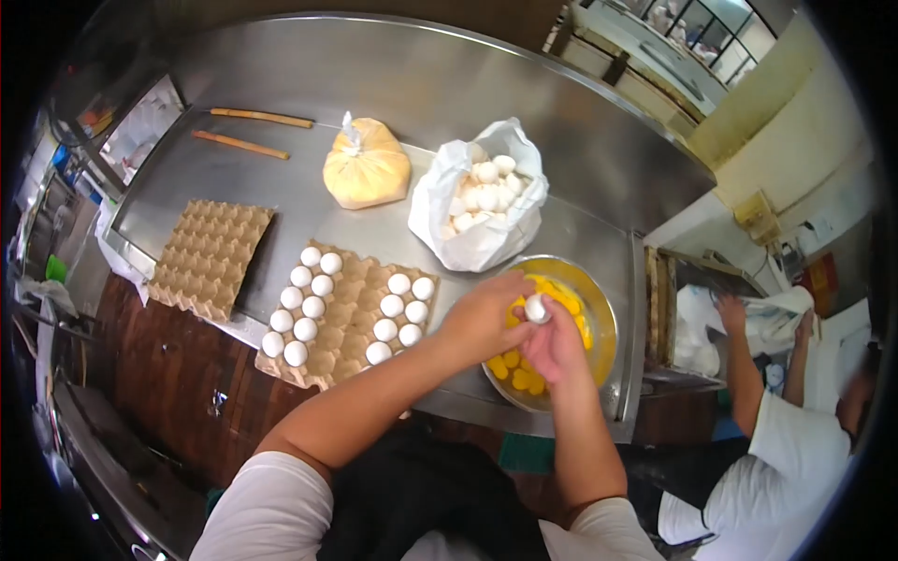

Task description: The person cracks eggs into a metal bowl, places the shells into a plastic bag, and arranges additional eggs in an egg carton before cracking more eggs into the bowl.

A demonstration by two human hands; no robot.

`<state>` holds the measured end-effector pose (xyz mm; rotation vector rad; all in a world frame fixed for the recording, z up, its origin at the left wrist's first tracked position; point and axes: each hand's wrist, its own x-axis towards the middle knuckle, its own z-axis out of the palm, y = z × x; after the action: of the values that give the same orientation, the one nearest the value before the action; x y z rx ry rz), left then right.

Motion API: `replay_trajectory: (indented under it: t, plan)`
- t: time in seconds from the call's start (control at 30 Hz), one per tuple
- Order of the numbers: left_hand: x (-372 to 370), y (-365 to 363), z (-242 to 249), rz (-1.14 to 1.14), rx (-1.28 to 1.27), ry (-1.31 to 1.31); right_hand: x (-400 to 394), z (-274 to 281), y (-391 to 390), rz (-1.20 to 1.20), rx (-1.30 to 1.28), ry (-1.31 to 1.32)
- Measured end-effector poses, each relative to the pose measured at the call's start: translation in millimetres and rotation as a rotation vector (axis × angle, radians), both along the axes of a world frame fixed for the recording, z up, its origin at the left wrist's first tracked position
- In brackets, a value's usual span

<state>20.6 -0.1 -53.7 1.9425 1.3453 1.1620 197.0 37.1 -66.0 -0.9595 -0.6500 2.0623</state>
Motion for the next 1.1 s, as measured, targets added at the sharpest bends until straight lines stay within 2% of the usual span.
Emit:
replay_trajectory:
  t: [0.07, 0.1, 0.17, 0.2, 0.23, 0.3, 0.33, 0.4, 0.5, 0.53, 0.63, 0.67, 0.7, 0.77, 0.8, 0.87, 0.93, 1.1]
  plan:
    - [-23, -17, 10, 0.168, 0.043, -0.092, -23, 11, 28, 0.073, 0.066, -0.014]
    - [-38, -30, 15, 0.209, 0.045, -0.054, -38, 20, 48, 0.098, 0.107, -0.041]
    - [-66, -59, 17, 0.19, -0.016, -0.064, -67, 29, 96, 0.094, 0.21, -0.021]
    - [-81, -76, 16, 0.163, -0.076, -0.079, -89, 48, 107, -0.045, 0.193, -0.149]
    - [-96, -94, 12, 0.178, -0.088, -0.075, -106, 68, 106, -0.182, 0.173, -0.278]
    - [-127, -131, 4, 0.2, -0.057, -0.035, -116, 73, 97, -0.311, 0.402, -0.482]
    - [-145, -150, -3, 0.214, -0.068, -0.035, -118, 67, 89, -0.295, 0.394, -0.481]
    - [-181, -185, -21, 0.452, -0.134, -0.066, -119, 49, 59, -0.326, 0.696, -0.648]
    - [-229, -220, -30, 0.72, -0.136, -0.029, -129, 15, -4, -0.142, 0.718, -0.685]
    - [-241, -226, -30, 0.708, -0.153, 0.016, -136, 6, -29, -0.083, 0.683, -0.688]
    - [-249, -218, -17, 0.595, -0.14, 0.076, -145, -5, -89, 0.322, 0.833, -0.969]
    - [-242, -210, -14, 0.427, -0.137, 0.144, -146, -3, -103, 0.425, 0.924, -1.076]
    - [-234, -201, -11, 0.259, -0.127, 0.213, -145, -5, -114, 0.413, 0.917, -1.091]
    - [-211, -180, -30, -0.016, -0.133, 0.226, -143, -9, -131, 0.534, 1.181, -1.342]
    - [-198, -170, -41, -0.031, -0.128, 0.224, -143, -8, -139, 0.523, 1.172, -1.354]
    - [-175, -156, -54, -0.076, -0.119, 0.42, -143, -6, -150, 0.558, 1.16, -1.428]
    - [-166, -146, -59, -0.11, -0.109, 0.48, -144, -4, -156, 0.567, 1.146, -1.451]
    - [-160, -134, -54, -0.242, -0.085, 0.657, -134, -12, -161, 0.586, 1.146, -1.462]
